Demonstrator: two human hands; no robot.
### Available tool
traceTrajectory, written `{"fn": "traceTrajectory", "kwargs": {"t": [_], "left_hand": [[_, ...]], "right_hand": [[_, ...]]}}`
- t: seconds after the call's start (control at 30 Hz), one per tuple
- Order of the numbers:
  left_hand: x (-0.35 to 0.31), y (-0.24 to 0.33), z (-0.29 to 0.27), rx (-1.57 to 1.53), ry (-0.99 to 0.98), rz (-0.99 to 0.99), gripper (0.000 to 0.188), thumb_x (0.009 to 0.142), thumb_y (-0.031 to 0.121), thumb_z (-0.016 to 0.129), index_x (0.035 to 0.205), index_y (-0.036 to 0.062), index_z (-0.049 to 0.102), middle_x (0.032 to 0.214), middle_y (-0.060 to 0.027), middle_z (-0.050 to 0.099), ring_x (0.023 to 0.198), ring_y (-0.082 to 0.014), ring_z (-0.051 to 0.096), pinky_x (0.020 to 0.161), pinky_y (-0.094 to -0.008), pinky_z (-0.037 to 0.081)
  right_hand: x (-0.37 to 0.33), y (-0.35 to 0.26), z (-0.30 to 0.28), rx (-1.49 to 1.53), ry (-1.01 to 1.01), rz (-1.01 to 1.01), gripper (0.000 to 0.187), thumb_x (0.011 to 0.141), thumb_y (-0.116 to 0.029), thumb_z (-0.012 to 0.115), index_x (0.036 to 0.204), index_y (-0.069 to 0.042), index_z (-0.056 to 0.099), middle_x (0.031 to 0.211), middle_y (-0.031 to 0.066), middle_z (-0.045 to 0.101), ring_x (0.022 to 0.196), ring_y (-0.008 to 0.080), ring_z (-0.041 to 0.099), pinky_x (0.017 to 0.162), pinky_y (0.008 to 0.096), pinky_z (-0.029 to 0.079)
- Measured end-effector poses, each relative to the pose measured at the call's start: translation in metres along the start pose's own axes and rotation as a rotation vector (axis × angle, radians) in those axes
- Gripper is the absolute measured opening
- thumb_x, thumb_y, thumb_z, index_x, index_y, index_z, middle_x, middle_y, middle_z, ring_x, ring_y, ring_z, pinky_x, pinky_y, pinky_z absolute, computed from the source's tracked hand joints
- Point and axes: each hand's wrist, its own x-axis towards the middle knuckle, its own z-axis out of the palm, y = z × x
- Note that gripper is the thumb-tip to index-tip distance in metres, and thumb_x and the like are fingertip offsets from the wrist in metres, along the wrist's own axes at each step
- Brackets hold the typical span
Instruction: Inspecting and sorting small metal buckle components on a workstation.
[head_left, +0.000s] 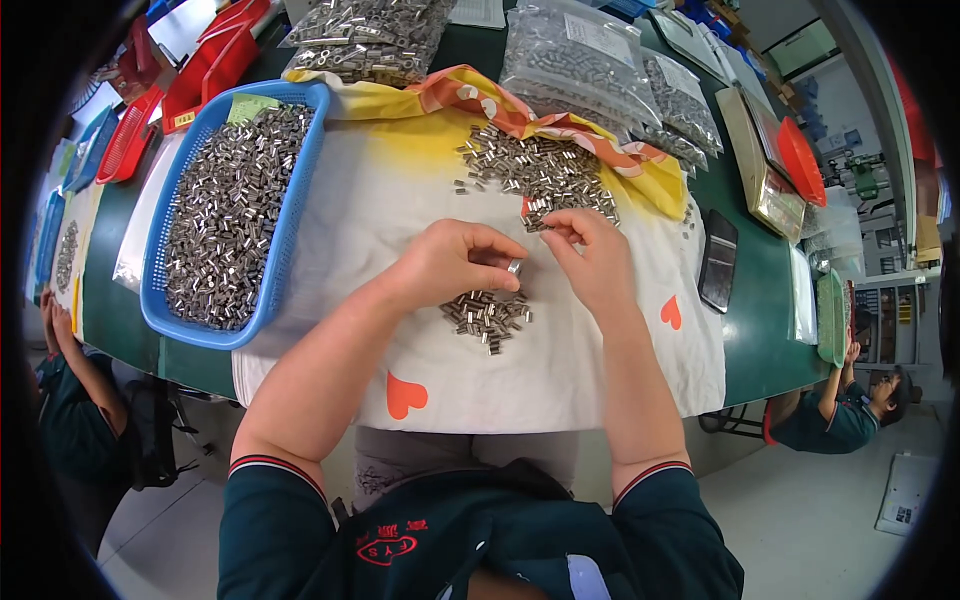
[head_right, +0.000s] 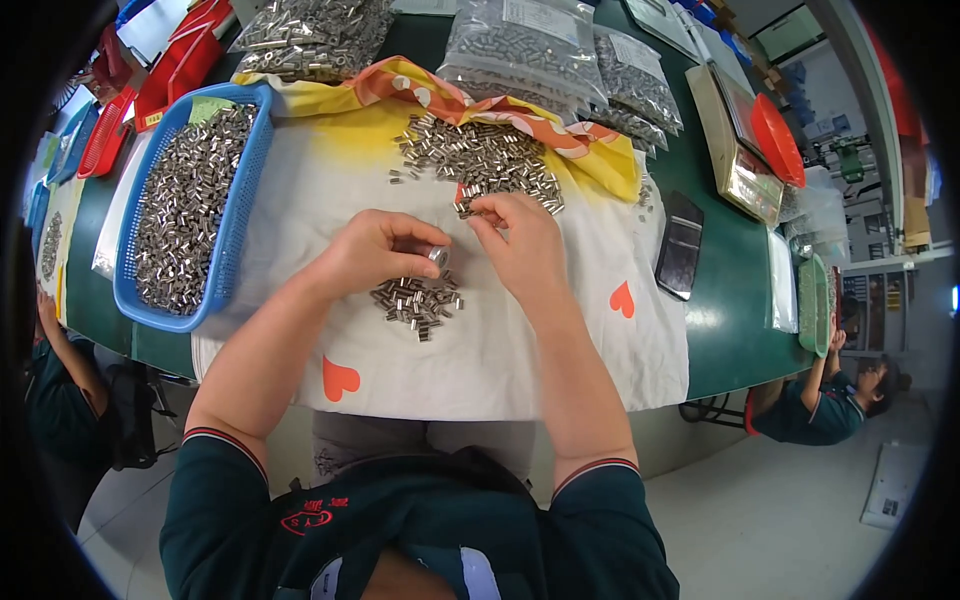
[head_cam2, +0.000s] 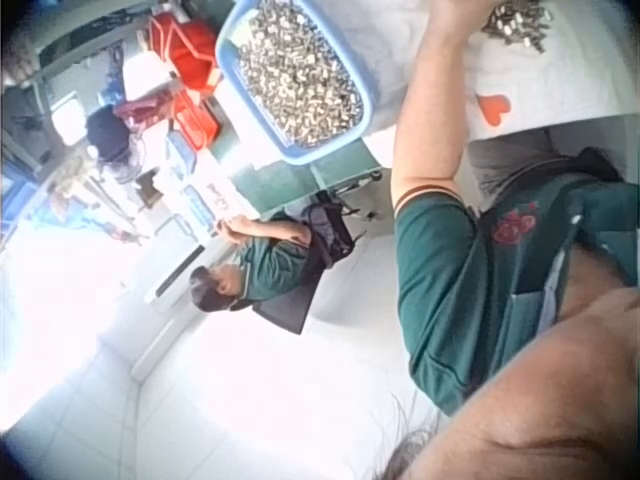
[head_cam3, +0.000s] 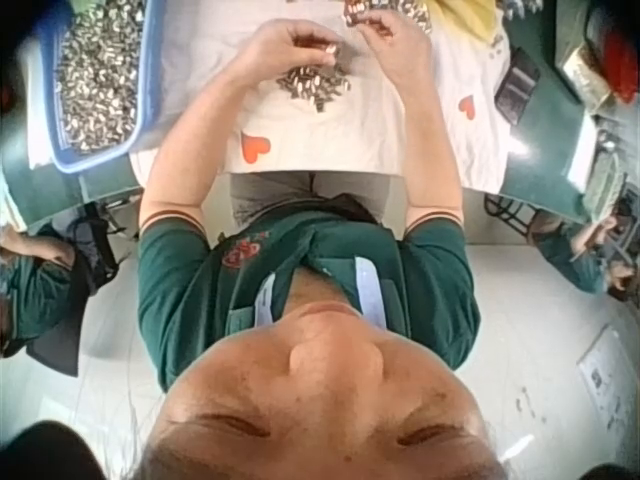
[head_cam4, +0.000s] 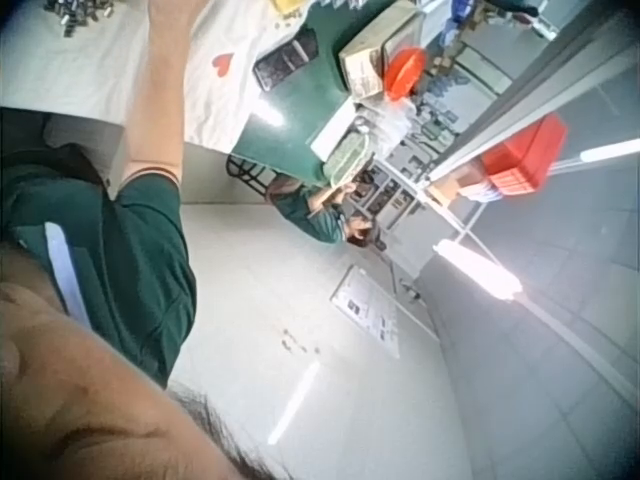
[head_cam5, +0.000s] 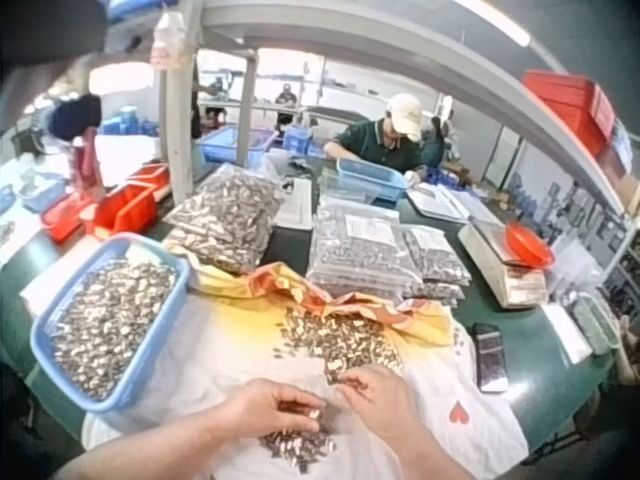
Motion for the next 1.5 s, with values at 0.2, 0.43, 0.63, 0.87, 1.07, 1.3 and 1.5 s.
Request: {"fn": "traceTrajectory", "kwargs": {"t": [0.2, 0.43, 0.63, 0.87, 1.07, 1.3, 1.5], "left_hand": [[-0.001, 0.002, -0.002, -0.002, -0.036, 0.018, 0.028, 0.072, 0.002, 0.068, 0.099, 0.0002, 0.061, 0.083, -0.0021, 0.062, 0.073, -0.0054, 0.055, 0.067, -0.0202, 0.046], [0.001, 0.002, -0.004, -0.192, 0.007, -0.011, 0.025, 0.074, 0.002, 0.065, 0.099, -0.0005, 0.06, 0.083, -0.0023, 0.061, 0.074, -0.0063, 0.055, 0.067, -0.0203, 0.046], [0.003, -0.002, -0.005, -0.259, 0.065, 0.008, 0.029, 0.075, 0.001, 0.065, 0.103, -0.0025, 0.057, 0.084, -0.0029, 0.061, 0.075, -0.0065, 0.056, 0.069, -0.0198, 0.047], [0.005, -0.003, 0.001, -0.223, 0.088, -0.033, 0.031, 0.073, 0.003, 0.067, 0.101, -0.0023, 0.059, 0.082, -0.0027, 0.061, 0.074, -0.0067, 0.056, 0.067, -0.0202, 0.047], [0.002, -0.001, 0.0, -0.1, 0.137, -0.04, 0.03, 0.071, 0.004, 0.068, 0.099, -0.0024, 0.06, 0.082, -0.0037, 0.062, 0.074, -0.007, 0.057, 0.067, -0.0203, 0.047], [0.002, -0.001, -0.001, -0.105, 0.091, -0.028, 0.031, 0.072, 0.004, 0.069, 0.101, -0.0029, 0.06, 0.084, -0.0054, 0.062, 0.076, -0.0079, 0.057, 0.069, -0.021, 0.048], [0.003, 0.0, 0.001, -0.126, 0.119, -0.041, 0.03, 0.073, 0.003, 0.067, 0.101, -0.0034, 0.059, 0.084, -0.005, 0.062, 0.076, -0.008, 0.057, 0.069, -0.0212, 0.047]], "right_hand": [[0.009, 0.015, 0.016, -0.558, 0.092, -0.42, 0.009, 0.068, -0.009, 0.063, 0.077, -0.008, 0.062, 0.076, 0.0054, 0.054, 0.08, 0.0236, 0.052, 0.073, 0.0357, 0.041], [0.003, 0.008, 0.014, -0.398, 0.07, -0.292, 0.008, 0.07, -0.008, 0.061, 0.079, -0.006, 0.061, 0.078, 0.0068, 0.055, 0.079, 0.0224, 0.053, 0.07, 0.0332, 0.042], [-0.011, -0.011, 0.008, 0.173, -0.072, -0.119, 0.008, 0.073, -0.002, 0.059, 0.081, -0.002, 0.06, 0.081, 0.0067, 0.059, 0.072, 0.015, 0.056, 0.063, 0.0259, 0.044], [-0.015, -0.013, 0.01, -0.185, 0.026, -0.343, 0.01, 0.068, -0.003, 0.062, 0.078, -0.003, 0.061, 0.074, 0.007, 0.059, 0.07, 0.0199, 0.057, 0.063, 0.0286, 0.045], [-0.015, -0.01, 0.012, -0.074, 0.0, -0.296, 0.008, 0.07, -0.001, 0.062, 0.078, -0.001, 0.061, 0.076, 0.0054, 0.06, 0.07, 0.0144, 0.056, 0.064, 0.0254, 0.044], [-0.013, -0.013, 0.004, 0.007, -0.146, -0.124, 0.008, 0.072, -0.001, 0.061, 0.08, -0.002, 0.062, 0.076, 0.004, 0.061, 0.07, 0.0127, 0.056, 0.063, 0.0247, 0.044], [-0.016, -0.013, 0.01, -0.072, -0.035, -0.205, 0.009, 0.072, 0.0, 0.061, 0.08, -0.002, 0.062, 0.076, 0.0045, 0.06, 0.07, 0.0125, 0.056, 0.063, 0.025, 0.044]]}}
